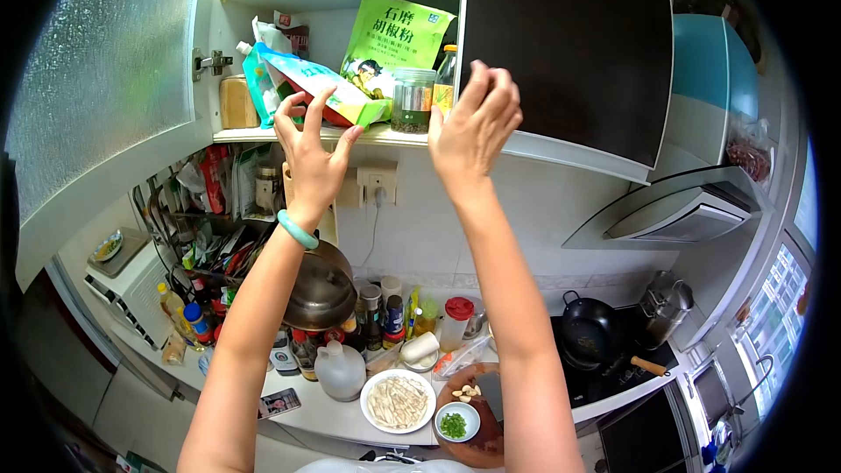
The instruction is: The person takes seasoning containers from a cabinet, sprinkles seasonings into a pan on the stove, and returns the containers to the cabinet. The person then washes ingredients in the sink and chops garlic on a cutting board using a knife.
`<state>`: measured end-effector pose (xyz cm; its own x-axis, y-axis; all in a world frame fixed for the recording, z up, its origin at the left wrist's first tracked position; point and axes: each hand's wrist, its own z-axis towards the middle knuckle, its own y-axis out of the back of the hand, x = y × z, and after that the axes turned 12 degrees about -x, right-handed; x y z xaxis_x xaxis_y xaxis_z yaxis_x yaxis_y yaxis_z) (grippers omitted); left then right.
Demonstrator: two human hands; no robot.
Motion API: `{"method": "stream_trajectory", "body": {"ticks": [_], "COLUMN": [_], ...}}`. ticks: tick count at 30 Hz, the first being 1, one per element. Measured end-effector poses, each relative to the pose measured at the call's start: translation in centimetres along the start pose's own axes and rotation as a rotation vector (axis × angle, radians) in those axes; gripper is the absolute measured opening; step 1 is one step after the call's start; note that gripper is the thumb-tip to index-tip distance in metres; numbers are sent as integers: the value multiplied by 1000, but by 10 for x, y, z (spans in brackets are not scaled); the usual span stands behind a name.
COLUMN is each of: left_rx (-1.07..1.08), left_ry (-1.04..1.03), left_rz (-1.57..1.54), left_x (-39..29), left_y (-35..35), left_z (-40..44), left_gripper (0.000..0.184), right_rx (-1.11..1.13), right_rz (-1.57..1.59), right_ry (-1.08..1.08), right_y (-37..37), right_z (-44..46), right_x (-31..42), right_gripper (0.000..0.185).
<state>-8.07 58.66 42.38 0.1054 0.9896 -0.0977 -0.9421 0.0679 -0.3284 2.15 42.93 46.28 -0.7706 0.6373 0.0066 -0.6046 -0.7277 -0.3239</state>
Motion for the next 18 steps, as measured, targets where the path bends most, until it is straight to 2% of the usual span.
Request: {"method": "stream_trajectory", "body": {"ticks": [1, 2, 6, 13, 15, 18], "left_rx": [-25, -26, -58, -75, -70, -42], "left_ry": [-35, -29, -75, -86, -41, -91], "left_rz": [17, 13, 19, 20, 8, 21], "left_x": [-1, -3, -10, 0, 3, 8], "left_y": [-1, -2, -7, -17, -22, -30], "left_z": [-1, -1, -4, -8, -11, -15], "left_gripper": [58, 55, 51, 46, 41, 32], "right_rx": [-56, 26, 105, 108, 103, 91], "right_rz": [-12, -29, -37, -1, -30, 3], "right_ry": [9, 10, -22, -8, 18, 33], "right_y": [-1, -2, -5, -10, -15, -8], "right_z": [2, 2, 3, 16, 16, 17], "right_x": [-6, -10, -15, -9, -6, -4], "right_gripper": [91, 99, 109, 111, 112, 112]}}
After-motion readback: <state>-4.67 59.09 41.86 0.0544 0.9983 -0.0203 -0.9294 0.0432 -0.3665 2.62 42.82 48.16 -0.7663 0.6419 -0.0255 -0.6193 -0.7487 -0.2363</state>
